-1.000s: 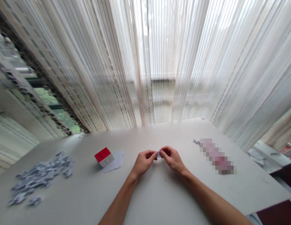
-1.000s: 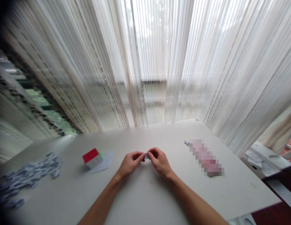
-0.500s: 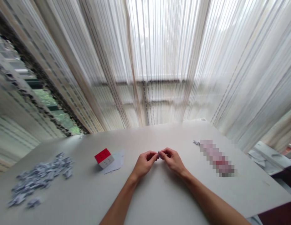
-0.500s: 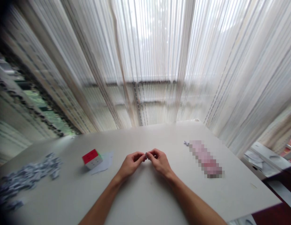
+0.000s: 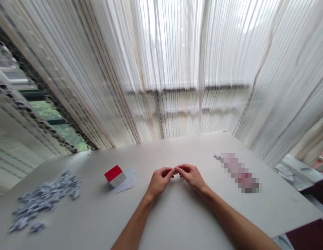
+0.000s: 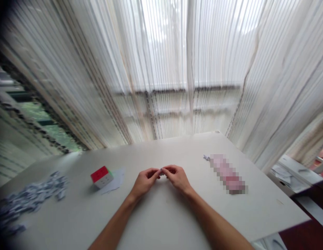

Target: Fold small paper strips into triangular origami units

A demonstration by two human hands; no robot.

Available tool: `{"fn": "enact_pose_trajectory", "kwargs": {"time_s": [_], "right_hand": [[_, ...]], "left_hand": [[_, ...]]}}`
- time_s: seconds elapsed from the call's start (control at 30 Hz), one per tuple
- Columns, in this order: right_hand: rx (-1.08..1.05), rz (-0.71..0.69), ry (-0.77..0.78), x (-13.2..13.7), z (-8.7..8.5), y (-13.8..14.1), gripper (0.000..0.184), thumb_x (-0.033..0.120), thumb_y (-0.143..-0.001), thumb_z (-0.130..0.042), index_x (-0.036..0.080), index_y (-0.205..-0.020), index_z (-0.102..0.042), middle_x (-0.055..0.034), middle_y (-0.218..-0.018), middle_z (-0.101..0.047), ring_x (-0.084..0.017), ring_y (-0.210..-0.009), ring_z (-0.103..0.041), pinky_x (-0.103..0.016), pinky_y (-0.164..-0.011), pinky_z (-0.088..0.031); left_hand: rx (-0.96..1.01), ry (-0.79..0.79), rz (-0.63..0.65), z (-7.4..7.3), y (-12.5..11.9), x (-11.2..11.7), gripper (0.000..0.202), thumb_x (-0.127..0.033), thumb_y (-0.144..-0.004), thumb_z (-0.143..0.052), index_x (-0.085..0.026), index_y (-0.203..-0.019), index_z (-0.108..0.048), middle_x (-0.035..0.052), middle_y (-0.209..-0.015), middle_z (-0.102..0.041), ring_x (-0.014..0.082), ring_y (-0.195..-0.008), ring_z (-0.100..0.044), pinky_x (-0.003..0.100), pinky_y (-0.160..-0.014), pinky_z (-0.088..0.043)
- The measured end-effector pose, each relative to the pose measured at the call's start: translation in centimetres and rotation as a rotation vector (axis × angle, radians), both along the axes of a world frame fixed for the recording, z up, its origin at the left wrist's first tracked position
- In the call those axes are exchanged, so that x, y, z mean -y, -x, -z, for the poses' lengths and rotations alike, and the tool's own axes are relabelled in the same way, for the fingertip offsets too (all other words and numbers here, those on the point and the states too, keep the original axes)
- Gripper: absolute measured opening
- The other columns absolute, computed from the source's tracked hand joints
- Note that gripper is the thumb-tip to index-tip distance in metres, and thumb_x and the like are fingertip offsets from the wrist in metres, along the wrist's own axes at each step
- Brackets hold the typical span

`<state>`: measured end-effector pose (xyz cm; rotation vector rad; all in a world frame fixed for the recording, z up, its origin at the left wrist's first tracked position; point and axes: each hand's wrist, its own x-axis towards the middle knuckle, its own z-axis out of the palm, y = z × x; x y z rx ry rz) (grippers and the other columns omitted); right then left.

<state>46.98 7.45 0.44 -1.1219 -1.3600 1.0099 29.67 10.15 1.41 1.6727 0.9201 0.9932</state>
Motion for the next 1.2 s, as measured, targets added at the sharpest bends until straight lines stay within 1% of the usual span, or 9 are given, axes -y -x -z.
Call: {"fn": "enact_pose_trajectory", "kwargs": {"time_s": [0.17, 0.3, 0.47, 0.57, 0.67, 0.87, 1.0, 1.1, 1.2], "right_hand": [[0.058, 0.005, 0.024, -0.1, 0.3, -0.1, 0.032, 0.045, -0.082, -0.062, 0.016, -0.083, -0.073, -0.0044, -0.073, -0.071, -0.016, -0.064, -0.062, -0.025, -0.061, -0.049], [0.047, 0.022, 0.018, -0.1, 0.4, 0.0, 0.033, 0.047, -0.082, -0.061, 0.016, -0.085, -0.072, -0.0044, -0.072, -0.07, -0.016, -0.064, -0.062, -0.026, -0.059, -0.05], [0.023, -0.071, 0.028, -0.1, 0.1, -0.1, 0.034, 0.048, -0.081, -0.062, 0.015, -0.088, -0.069, -0.0043, -0.073, -0.069, -0.015, -0.063, -0.062, -0.024, -0.055, -0.05], [0.057, -0.092, 0.028, 0.1, 0.0, -0.2, 0.033, 0.047, -0.082, -0.061, 0.015, -0.086, -0.068, -0.0039, -0.073, -0.068, -0.014, -0.061, -0.061, -0.023, -0.054, -0.049], [0.107, -0.065, 0.002, 0.4, -0.1, -0.1, 0.033, 0.047, -0.085, -0.057, 0.015, -0.085, -0.068, -0.0032, -0.071, -0.067, -0.014, -0.06, -0.06, -0.023, -0.053, -0.047], [0.193, -0.003, -0.091, 0.9, -0.2, 0.5, 0.03, 0.043, -0.088, -0.055, 0.017, -0.082, -0.068, -0.0007, -0.067, -0.065, -0.013, -0.062, -0.058, -0.023, -0.059, -0.044], [0.192, 0.06, -0.138, 0.9, -0.2, 0.6, 0.028, 0.043, -0.088, -0.056, 0.019, -0.08, -0.069, -0.0032, -0.076, -0.068, -0.015, -0.07, -0.06, -0.025, -0.063, -0.046], [0.138, 0.148, -0.146, 0.7, -0.1, 0.5, 0.028, 0.045, -0.086, -0.058, 0.019, -0.084, -0.069, -0.0059, -0.083, -0.07, -0.018, -0.076, -0.062, -0.028, -0.067, -0.048], [0.035, 0.143, -0.107, 0.4, 0.0, 0.3, 0.031, 0.047, -0.085, -0.058, 0.019, -0.095, -0.067, -0.0061, -0.082, -0.071, -0.019, -0.073, -0.063, -0.029, -0.067, -0.05]], "left_hand": [[-0.006, 0.007, -0.01, 0.1, 0.0, 0.0, 0.032, -0.042, -0.085, -0.058, -0.015, -0.093, -0.073, 0.0074, -0.079, -0.073, 0.019, -0.074, -0.066, 0.028, -0.071, -0.052], [0.014, 0.01, 0.013, 0.2, 0.0, 0.1, 0.032, -0.042, -0.082, -0.062, -0.015, -0.096, -0.072, 0.0075, -0.085, -0.074, 0.0189, -0.075, -0.066, 0.028, -0.072, -0.052], [-0.002, -0.033, -0.036, 0.2, 0.0, 0.0, 0.031, -0.043, -0.082, -0.062, -0.015, -0.09, -0.073, 0.0056, -0.075, -0.072, 0.0179, -0.07, -0.065, 0.026, -0.067, -0.051], [-0.021, -0.055, -0.019, 0.2, 0.0, 0.1, 0.029, -0.042, -0.082, -0.062, -0.015, -0.087, -0.073, 0.0059, -0.077, -0.072, 0.0182, -0.072, -0.065, 0.026, -0.068, -0.051], [-0.028, -0.06, -0.004, 0.1, 0.1, 0.2, 0.029, -0.041, -0.083, -0.061, -0.015, -0.087, -0.073, 0.0071, -0.083, -0.073, 0.0191, -0.076, -0.066, 0.027, -0.071, -0.051], [-0.056, -0.034, 0.003, -0.1, 0.3, 0.0, 0.031, -0.042, -0.084, -0.059, -0.014, -0.083, -0.072, 0.0049, -0.073, -0.071, 0.0171, -0.069, -0.064, 0.025, -0.067, -0.05], [-0.026, -0.034, -0.033, 0.0, 0.2, 0.0, 0.032, -0.043, -0.084, -0.059, -0.014, -0.082, -0.072, 0.0053, -0.072, -0.071, 0.0174, -0.07, -0.064, 0.026, -0.068, -0.05], [0.015, 0.001, -0.024, 0.2, -0.1, 0.1, 0.033, -0.044, -0.081, -0.062, -0.014, -0.094, -0.071, 0.0077, -0.085, -0.073, 0.0196, -0.078, -0.066, 0.029, -0.073, -0.052], [0.026, 0.03, 0.025, 0.2, -0.1, 0.2, 0.035, -0.044, -0.08, -0.065, -0.015, -0.098, -0.069, 0.0095, -0.095, -0.073, 0.021, -0.085, -0.067, 0.031, -0.079, -0.052]]}}
